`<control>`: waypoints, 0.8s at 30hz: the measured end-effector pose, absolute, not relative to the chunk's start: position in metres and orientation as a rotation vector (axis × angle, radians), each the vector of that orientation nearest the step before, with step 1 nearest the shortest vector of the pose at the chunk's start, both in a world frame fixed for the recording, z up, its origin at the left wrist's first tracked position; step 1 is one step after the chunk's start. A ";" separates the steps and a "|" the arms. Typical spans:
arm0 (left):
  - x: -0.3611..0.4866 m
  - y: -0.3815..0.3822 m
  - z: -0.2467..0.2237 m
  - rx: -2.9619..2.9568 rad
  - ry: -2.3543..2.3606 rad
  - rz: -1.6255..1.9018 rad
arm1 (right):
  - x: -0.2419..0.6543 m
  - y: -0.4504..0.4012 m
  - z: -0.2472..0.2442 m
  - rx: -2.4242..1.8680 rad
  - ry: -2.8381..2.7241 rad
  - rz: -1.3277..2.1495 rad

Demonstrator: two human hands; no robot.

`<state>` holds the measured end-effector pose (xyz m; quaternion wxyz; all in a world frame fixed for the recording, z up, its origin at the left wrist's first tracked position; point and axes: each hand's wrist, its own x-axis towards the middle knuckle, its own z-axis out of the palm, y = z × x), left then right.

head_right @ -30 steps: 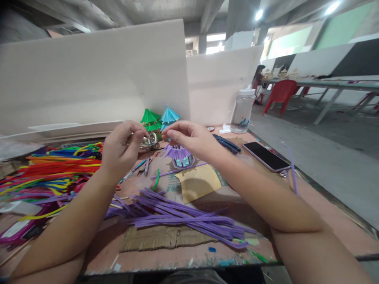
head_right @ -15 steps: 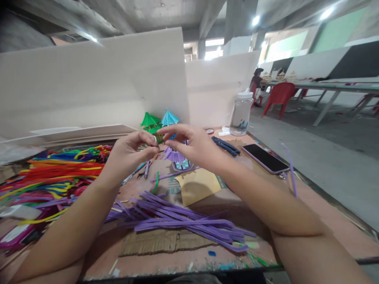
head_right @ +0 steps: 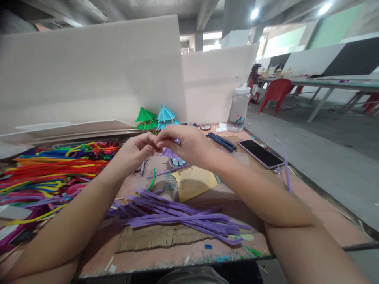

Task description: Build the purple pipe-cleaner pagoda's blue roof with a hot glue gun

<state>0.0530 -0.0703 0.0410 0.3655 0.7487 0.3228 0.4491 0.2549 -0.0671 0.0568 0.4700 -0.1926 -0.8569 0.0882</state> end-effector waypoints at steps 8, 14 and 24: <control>0.027 -0.049 0.041 2.074 1.293 1.278 | 0.367 -0.056 0.108 -0.435 -1.577 -0.008; 0.024 -0.019 0.014 2.278 1.497 1.152 | 0.438 -0.034 0.115 -1.205 -1.262 -0.577; 0.031 0.001 -0.031 2.183 1.354 0.933 | 0.312 -0.006 0.064 -1.326 -2.278 0.143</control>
